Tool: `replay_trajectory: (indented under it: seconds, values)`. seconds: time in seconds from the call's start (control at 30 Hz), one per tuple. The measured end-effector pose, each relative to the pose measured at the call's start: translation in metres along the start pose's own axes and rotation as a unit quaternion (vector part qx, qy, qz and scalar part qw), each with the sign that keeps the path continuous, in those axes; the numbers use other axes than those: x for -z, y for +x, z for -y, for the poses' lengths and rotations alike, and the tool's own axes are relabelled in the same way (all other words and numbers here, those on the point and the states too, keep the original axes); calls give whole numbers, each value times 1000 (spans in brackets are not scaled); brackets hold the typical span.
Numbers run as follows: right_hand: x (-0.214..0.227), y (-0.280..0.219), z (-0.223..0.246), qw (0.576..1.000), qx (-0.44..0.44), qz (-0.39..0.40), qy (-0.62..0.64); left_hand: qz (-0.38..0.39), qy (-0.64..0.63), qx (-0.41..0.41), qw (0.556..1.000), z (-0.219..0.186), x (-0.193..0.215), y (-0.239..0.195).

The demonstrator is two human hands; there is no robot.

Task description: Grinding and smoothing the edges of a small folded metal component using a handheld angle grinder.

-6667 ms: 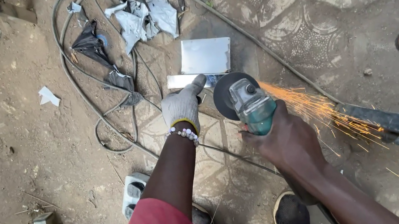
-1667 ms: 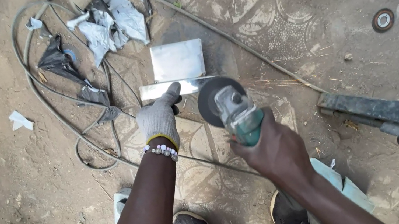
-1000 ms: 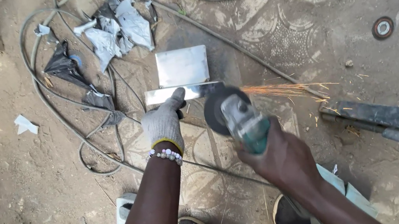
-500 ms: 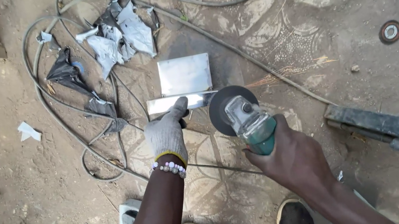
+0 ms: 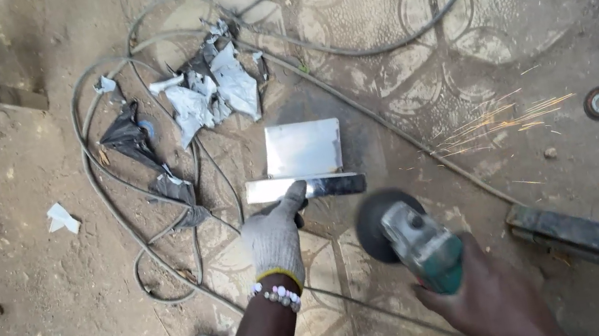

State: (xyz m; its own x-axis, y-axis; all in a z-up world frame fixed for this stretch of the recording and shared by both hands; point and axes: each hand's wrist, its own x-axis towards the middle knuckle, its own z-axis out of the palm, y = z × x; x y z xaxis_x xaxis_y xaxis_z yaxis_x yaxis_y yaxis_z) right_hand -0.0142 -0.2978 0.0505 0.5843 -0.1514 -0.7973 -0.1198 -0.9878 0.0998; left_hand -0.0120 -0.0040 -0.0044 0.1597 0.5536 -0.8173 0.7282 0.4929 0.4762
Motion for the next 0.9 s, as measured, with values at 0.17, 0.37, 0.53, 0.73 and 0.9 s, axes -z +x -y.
replay_trajectory:
  seconds: [0.17,0.37,0.53,0.73,0.9]
  values:
    - [-5,22,-51,989,-98,-41,101,28,-44,2,999,5,1,2]
    - [48,56,-46,952,-119,-88,267,62,-208,5,976,18,-8,9]
    - [74,62,-5,965,-84,-170,179,68,-255,-33,964,40,-14,48]
    - [103,70,44,961,63,-200,179,116,-101,-165,974,12,15,72]
    - [108,106,69,958,158,-240,-1,109,-126,-155,974,17,12,66]
